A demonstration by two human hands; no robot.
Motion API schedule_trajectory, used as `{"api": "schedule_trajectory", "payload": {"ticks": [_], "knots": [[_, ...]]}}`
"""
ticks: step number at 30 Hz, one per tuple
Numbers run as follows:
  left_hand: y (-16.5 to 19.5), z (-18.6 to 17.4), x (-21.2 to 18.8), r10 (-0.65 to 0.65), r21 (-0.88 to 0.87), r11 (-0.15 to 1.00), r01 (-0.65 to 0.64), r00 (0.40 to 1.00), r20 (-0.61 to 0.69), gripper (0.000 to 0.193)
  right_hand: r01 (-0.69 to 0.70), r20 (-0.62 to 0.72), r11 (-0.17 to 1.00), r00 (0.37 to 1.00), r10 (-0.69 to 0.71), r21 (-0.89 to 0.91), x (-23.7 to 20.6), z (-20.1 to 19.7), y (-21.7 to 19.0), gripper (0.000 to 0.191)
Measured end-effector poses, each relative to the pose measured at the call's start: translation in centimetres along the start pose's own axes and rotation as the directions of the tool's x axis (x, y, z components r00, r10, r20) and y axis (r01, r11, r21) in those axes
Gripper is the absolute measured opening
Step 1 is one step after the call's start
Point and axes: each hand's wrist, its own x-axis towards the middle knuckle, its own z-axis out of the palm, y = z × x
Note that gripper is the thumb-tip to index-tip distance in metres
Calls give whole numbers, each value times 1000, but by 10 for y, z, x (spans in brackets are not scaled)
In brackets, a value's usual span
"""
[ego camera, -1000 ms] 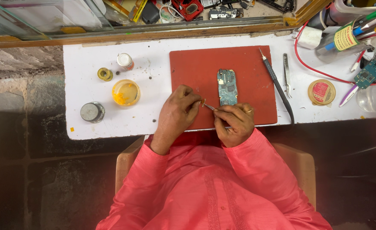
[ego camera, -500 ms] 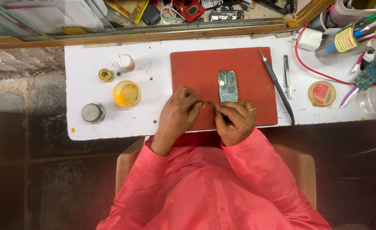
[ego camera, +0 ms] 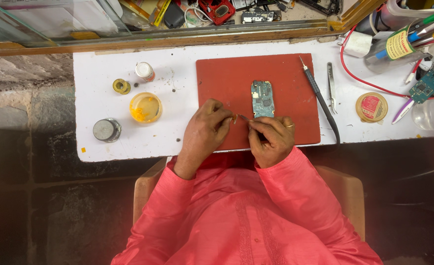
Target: The person works on a green circuit board at a repair bench. They apply paste with a brush, position a small component on the board, hold the board steady, and use a soldering iron to solder the component, repositioning the board to work on different areas.
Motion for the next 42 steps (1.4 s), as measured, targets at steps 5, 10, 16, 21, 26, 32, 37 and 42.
{"api": "schedule_trajectory", "payload": {"ticks": [5, 10, 16, 21, 26, 32, 37, 42], "knots": [[0, 0, 0, -7, -8, 1000, 7, 1000, 0, 9, 37, 17, 999, 999, -37, -1, 1, 0, 1, 20], [-1, 0, 0, 2, -1, 1000, -2, 1000, 0, 9, 17, 15, 1000, 1000, -17, 7, 0, 0, 1, 20], [0, 0, 1, 11, -1, 1000, -11, 1000, -1, 9, 61, 7, 998, 998, -61, -9, 0, 1, 4, 21], [0, 1, 0, 17, -13, 1000, -17, 1000, -9, 9, 51, 10, 999, 999, -51, 13, -4, 0, 4, 21], [1, 0, 1, 3, -18, 1000, -3, 1000, 0, 8, 93, 37, 996, 995, -94, 11, -6, -2, 6, 21], [1, 0, 1, 6, -14, 1000, -6, 1000, -3, 9, 139, 31, 990, 990, -139, 26, -9, -2, 10, 23], [0, 0, 1, 16, -7, 1000, -16, 1000, -7, 10, 159, 33, 986, 986, -161, 58, -11, -1, 13, 23], [0, 0, 0, 3, -8, 1000, -3, 1000, 0, 10, 125, 30, 991, 992, -126, 52, -12, -2, 12, 24]]}}
